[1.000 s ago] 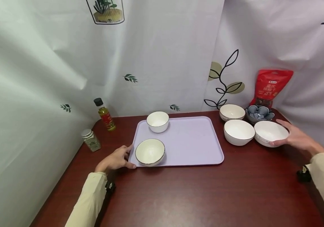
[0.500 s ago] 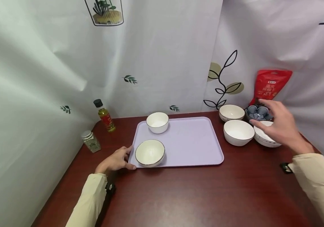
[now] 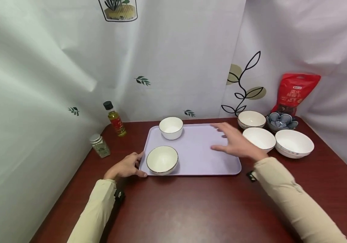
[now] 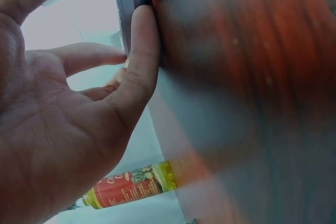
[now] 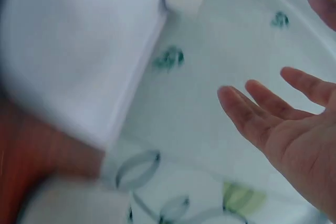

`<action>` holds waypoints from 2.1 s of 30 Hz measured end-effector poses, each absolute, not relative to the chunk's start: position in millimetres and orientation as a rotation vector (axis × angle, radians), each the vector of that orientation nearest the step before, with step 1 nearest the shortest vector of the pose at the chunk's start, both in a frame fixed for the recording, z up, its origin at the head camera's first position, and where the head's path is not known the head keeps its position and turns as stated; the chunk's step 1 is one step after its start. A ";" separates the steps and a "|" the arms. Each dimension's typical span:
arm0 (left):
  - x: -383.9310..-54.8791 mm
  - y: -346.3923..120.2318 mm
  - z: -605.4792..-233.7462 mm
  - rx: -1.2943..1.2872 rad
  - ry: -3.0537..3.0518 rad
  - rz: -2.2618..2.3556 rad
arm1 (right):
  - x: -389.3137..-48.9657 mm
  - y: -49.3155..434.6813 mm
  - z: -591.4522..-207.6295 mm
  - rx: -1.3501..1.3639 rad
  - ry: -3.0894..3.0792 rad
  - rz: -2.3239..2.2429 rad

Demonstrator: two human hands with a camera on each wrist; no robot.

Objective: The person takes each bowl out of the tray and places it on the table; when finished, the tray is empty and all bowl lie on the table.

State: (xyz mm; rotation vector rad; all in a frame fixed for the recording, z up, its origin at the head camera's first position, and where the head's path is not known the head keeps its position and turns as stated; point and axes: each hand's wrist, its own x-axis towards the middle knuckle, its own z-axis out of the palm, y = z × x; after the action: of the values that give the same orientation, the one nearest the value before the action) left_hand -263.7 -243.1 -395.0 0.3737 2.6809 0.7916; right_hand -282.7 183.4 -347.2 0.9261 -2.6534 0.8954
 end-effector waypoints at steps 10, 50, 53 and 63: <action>-266.5 -245.3 -395.0 0.387 2.680 0.776 | -301.3 88.8 -370.5 1.130 -2.852 1.467; -261.8 -245.0 -398.8 0.392 2.688 0.795 | -285.8 17.0 -398.5 1.093 -2.816 1.700; -261.2 -244.8 -399.3 0.391 2.692 0.785 | -285.0 16.8 -398.8 1.043 -2.821 1.706; -261.3 -246.8 -399.3 0.415 2.705 0.785 | -287.2 29.5 -399.2 0.996 -2.836 1.717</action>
State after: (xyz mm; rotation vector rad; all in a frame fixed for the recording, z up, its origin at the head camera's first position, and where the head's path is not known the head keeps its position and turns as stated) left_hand -261.3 -246.8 -399.3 0.4146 2.7051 0.7848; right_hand -287.2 29.5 -399.2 0.9957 -2.8357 1.7166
